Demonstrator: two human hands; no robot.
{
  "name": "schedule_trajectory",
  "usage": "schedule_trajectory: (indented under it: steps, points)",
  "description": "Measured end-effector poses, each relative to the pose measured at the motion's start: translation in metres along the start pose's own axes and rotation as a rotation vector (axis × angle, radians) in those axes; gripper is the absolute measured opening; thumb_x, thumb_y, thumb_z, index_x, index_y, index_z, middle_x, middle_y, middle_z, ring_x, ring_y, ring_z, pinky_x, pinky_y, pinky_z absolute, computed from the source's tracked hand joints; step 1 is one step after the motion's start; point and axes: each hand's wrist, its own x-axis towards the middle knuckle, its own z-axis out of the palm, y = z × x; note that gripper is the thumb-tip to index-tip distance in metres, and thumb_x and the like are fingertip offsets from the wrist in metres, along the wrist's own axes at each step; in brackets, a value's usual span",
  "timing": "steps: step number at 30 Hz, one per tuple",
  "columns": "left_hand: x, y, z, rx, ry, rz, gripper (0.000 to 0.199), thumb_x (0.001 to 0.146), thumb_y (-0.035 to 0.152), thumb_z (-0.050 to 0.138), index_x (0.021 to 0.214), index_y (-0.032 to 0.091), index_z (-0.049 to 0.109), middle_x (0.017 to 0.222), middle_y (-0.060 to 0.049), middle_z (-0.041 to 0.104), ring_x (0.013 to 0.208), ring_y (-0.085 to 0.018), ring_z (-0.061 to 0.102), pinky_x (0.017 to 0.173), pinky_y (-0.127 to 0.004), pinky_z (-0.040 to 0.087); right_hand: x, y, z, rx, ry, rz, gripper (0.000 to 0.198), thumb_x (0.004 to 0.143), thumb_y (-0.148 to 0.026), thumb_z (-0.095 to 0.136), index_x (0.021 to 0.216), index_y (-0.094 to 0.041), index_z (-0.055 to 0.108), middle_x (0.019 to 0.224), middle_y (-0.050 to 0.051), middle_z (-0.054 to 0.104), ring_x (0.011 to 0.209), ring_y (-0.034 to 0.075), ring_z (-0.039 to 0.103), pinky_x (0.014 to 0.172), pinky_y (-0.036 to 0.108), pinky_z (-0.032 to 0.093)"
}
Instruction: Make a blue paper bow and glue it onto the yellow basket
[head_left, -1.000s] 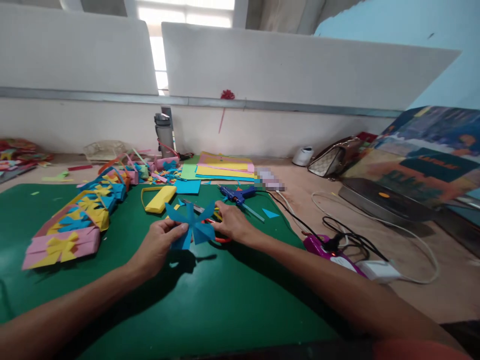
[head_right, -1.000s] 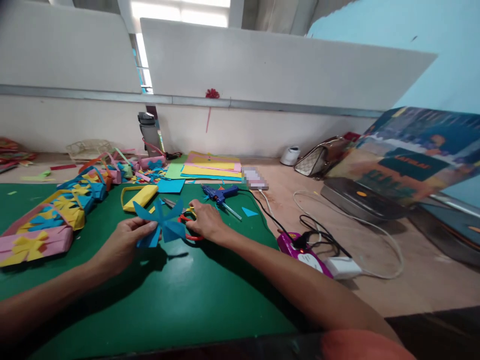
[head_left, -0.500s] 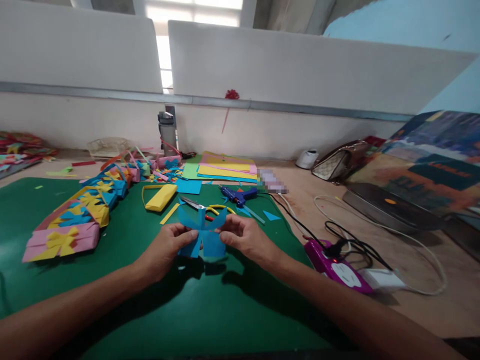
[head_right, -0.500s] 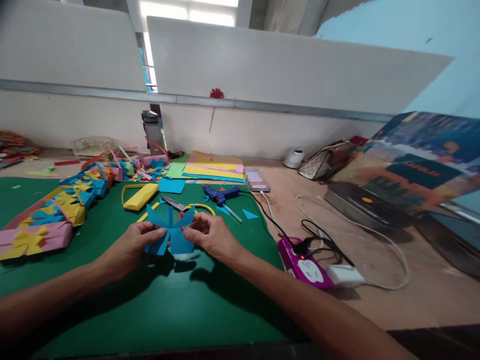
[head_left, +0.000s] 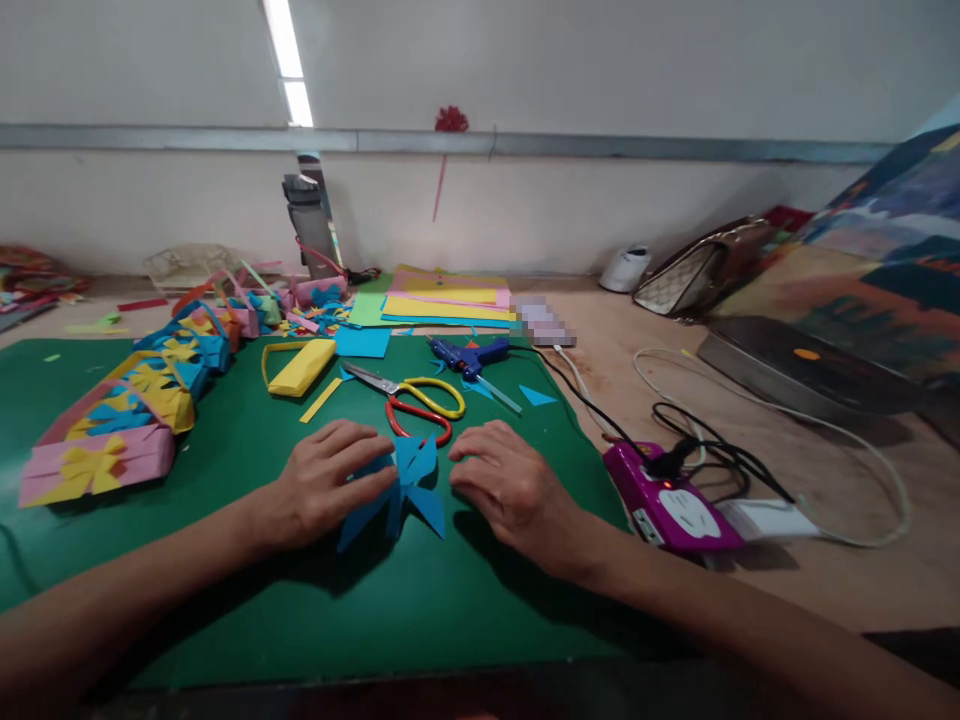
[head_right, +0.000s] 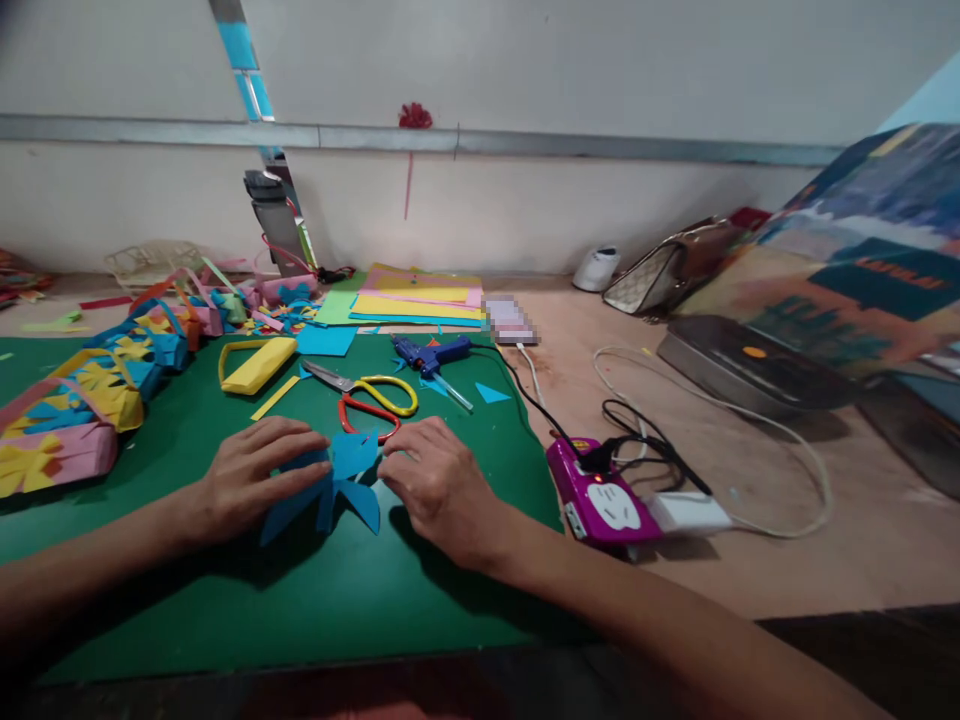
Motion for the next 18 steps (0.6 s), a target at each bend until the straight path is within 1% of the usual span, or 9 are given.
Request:
schedule_trajectory:
  steps: [3, 7, 10, 13, 16, 18]
  points:
    - [-0.003, 0.004, 0.000, 0.054, -0.127, 0.090, 0.023, 0.090, 0.015, 0.039, 0.097, 0.012, 0.061, 0.096, -0.014, 0.066, 0.086, -0.023, 0.057, 0.075, -0.038, 0.046, -0.004, 0.008, 0.005, -0.006, -0.043, 0.035, 0.020, 0.088, -0.009, 0.045, 0.074, -0.016, 0.058, 0.078, 0.008, 0.064, 0.078, 0.018, 0.057, 0.075, 0.036, 0.041]
    - [0.002, 0.011, 0.000, 0.066, -0.215, 0.105, 0.026, 0.091, 0.014, 0.036, 0.095, 0.010, 0.060, 0.090, -0.014, 0.066, 0.074, -0.022, 0.056, 0.066, -0.037, 0.044, -0.004, 0.012, 0.007, 0.011, -0.077, 0.077, 0.018, 0.089, -0.014, 0.046, 0.075, -0.016, 0.057, 0.075, 0.007, 0.064, 0.075, 0.018, 0.056, 0.074, 0.036, 0.040]
    - [0.005, 0.014, 0.001, 0.078, -0.240, 0.096, 0.028, 0.090, 0.012, 0.033, 0.093, 0.009, 0.061, 0.078, -0.012, 0.065, 0.065, -0.020, 0.052, 0.060, -0.036, 0.043, -0.005, 0.009, 0.007, -0.006, -0.095, 0.072, 0.018, 0.090, -0.017, 0.047, 0.076, -0.015, 0.058, 0.076, 0.007, 0.064, 0.074, 0.018, 0.055, 0.074, 0.036, 0.039]
    - [0.005, 0.016, 0.001, 0.084, -0.252, 0.096, 0.029, 0.090, 0.012, 0.032, 0.089, 0.009, 0.061, 0.070, -0.009, 0.062, 0.059, -0.019, 0.049, 0.056, -0.035, 0.041, -0.006, 0.004, 0.006, -0.026, -0.118, 0.059, 0.017, 0.090, -0.017, 0.047, 0.078, -0.014, 0.059, 0.078, 0.008, 0.063, 0.075, 0.018, 0.055, 0.075, 0.036, 0.038]
    - [0.004, 0.019, 0.001, 0.083, -0.235, 0.089, 0.027, 0.089, 0.012, 0.034, 0.086, 0.009, 0.061, 0.065, -0.008, 0.060, 0.056, -0.019, 0.047, 0.054, -0.034, 0.039, -0.005, 0.002, 0.006, -0.029, -0.134, 0.061, 0.016, 0.090, -0.019, 0.048, 0.079, -0.015, 0.059, 0.079, 0.008, 0.064, 0.075, 0.018, 0.055, 0.076, 0.036, 0.038]
    - [0.004, 0.022, 0.000, 0.059, -0.198, 0.051, 0.024, 0.088, 0.011, 0.037, 0.086, 0.010, 0.061, 0.065, -0.008, 0.061, 0.057, -0.018, 0.048, 0.055, -0.033, 0.040, -0.005, 0.000, 0.006, -0.024, -0.122, 0.068, 0.016, 0.090, -0.021, 0.049, 0.080, -0.015, 0.058, 0.078, 0.007, 0.064, 0.075, 0.019, 0.056, 0.076, 0.037, 0.038]
